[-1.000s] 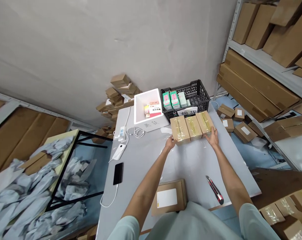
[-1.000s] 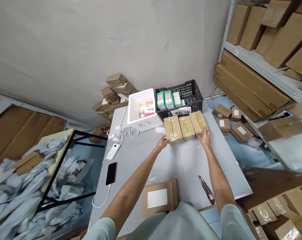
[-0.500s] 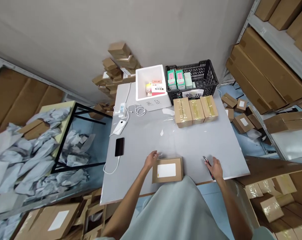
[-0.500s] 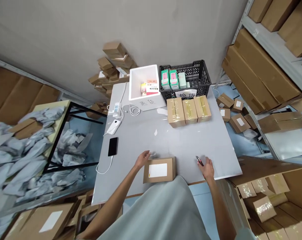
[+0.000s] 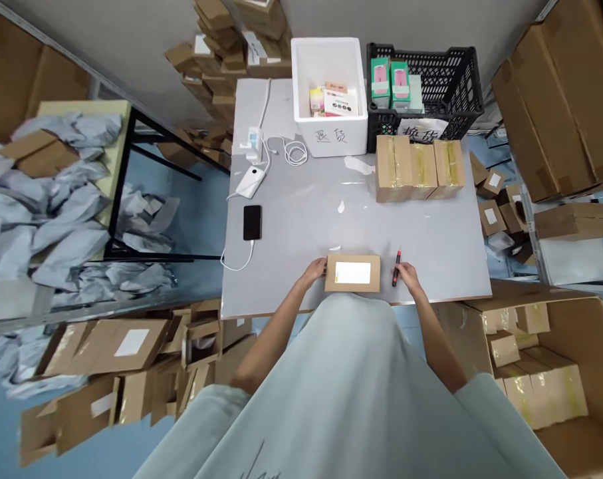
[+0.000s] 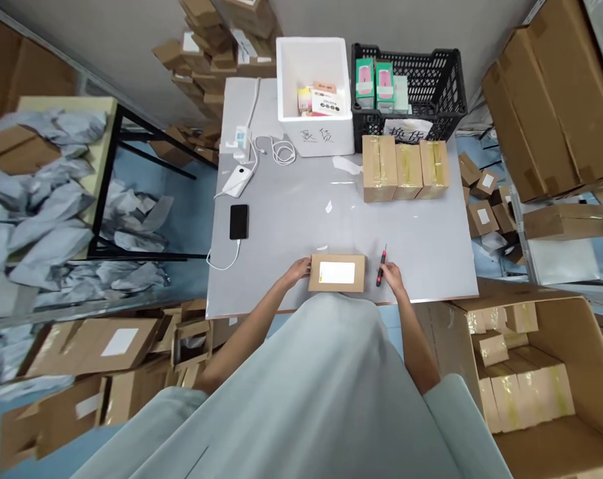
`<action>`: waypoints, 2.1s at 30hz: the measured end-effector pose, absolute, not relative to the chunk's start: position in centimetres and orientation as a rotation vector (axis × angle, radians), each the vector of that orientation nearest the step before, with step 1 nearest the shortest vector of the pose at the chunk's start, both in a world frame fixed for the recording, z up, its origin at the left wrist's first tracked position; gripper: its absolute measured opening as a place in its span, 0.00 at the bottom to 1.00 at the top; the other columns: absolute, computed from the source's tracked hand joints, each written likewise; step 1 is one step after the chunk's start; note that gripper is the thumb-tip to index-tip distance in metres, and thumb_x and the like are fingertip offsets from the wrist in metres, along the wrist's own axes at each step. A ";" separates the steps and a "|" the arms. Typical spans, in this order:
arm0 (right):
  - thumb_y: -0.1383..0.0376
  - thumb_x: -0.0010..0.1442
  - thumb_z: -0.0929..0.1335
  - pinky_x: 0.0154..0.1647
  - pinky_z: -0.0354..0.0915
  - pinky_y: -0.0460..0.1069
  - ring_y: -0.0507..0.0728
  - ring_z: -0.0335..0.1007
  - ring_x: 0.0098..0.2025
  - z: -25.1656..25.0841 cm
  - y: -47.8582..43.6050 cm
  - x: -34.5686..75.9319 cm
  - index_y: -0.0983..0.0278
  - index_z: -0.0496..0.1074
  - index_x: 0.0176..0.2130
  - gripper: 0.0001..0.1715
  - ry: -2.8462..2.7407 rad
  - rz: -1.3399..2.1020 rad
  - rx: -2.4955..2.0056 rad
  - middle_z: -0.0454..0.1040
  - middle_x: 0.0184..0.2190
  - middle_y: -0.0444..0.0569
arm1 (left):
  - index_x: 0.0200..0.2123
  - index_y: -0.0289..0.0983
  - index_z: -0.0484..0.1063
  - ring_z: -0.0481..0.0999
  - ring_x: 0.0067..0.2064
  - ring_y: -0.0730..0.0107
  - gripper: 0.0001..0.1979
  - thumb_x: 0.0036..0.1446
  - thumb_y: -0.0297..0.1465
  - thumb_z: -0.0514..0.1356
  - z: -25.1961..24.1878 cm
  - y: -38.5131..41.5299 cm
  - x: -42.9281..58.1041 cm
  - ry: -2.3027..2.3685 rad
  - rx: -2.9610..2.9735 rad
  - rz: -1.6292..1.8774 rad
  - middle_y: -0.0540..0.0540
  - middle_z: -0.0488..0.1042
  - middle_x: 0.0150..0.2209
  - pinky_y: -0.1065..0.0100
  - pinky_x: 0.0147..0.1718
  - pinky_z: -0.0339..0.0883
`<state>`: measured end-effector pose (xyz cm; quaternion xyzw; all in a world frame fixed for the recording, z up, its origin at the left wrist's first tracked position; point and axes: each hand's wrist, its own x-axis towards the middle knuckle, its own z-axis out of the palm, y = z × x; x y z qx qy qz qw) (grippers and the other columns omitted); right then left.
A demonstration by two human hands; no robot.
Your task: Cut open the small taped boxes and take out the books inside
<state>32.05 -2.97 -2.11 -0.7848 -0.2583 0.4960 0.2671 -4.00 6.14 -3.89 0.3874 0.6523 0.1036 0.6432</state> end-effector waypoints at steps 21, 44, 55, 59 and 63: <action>0.46 0.54 0.74 0.45 0.73 0.51 0.59 0.78 0.45 3.9 -4.2 22.7 0.55 0.66 0.37 0.22 -0.826 1.272 -2.000 0.82 0.37 0.46 | 0.53 0.38 0.79 0.85 0.62 0.45 0.26 0.54 0.41 0.75 -3.5 -1.6 -9.2 1.401 0.806 0.706 0.36 0.83 0.62 0.51 0.57 0.83; 0.61 0.77 0.65 0.42 0.66 0.53 0.64 0.78 0.47 11.8 -1.2 14.6 0.64 0.74 0.66 0.23 -2.961 0.554 -1.935 0.81 0.56 0.60 | 0.71 0.42 0.73 0.69 0.75 0.46 0.29 0.67 0.35 0.65 -6.0 -2.1 -11.4 1.043 1.387 0.696 0.35 0.67 0.73 0.51 0.64 0.78; 0.65 0.81 0.59 0.45 0.68 0.54 0.64 0.78 0.50 12.4 -1.1 13.3 0.65 0.72 0.69 0.25 -3.117 0.391 -1.919 0.80 0.56 0.62 | 0.70 0.41 0.75 0.73 0.71 0.50 0.29 0.66 0.34 0.66 -6.3 -1.4 -11.4 0.971 1.340 0.738 0.37 0.72 0.70 0.54 0.64 0.77; 0.68 0.81 0.58 0.44 0.67 0.53 0.63 0.77 0.50 12.3 -1.2 13.2 0.63 0.73 0.68 0.25 -3.142 0.347 -1.914 0.80 0.55 0.61 | 0.70 0.40 0.75 0.73 0.70 0.51 0.30 0.65 0.34 0.67 -6.5 -1.3 -11.4 0.968 1.334 0.735 0.36 0.72 0.70 0.55 0.63 0.78; 0.72 0.81 0.58 0.46 0.66 0.53 0.62 0.75 0.49 12.6 -0.9 13.1 0.63 0.73 0.67 0.25 -3.189 0.344 -1.862 0.80 0.56 0.61 | 0.70 0.40 0.75 0.73 0.70 0.51 0.30 0.66 0.36 0.67 -6.5 -1.3 -11.4 0.983 1.325 0.722 0.36 0.71 0.70 0.55 0.63 0.78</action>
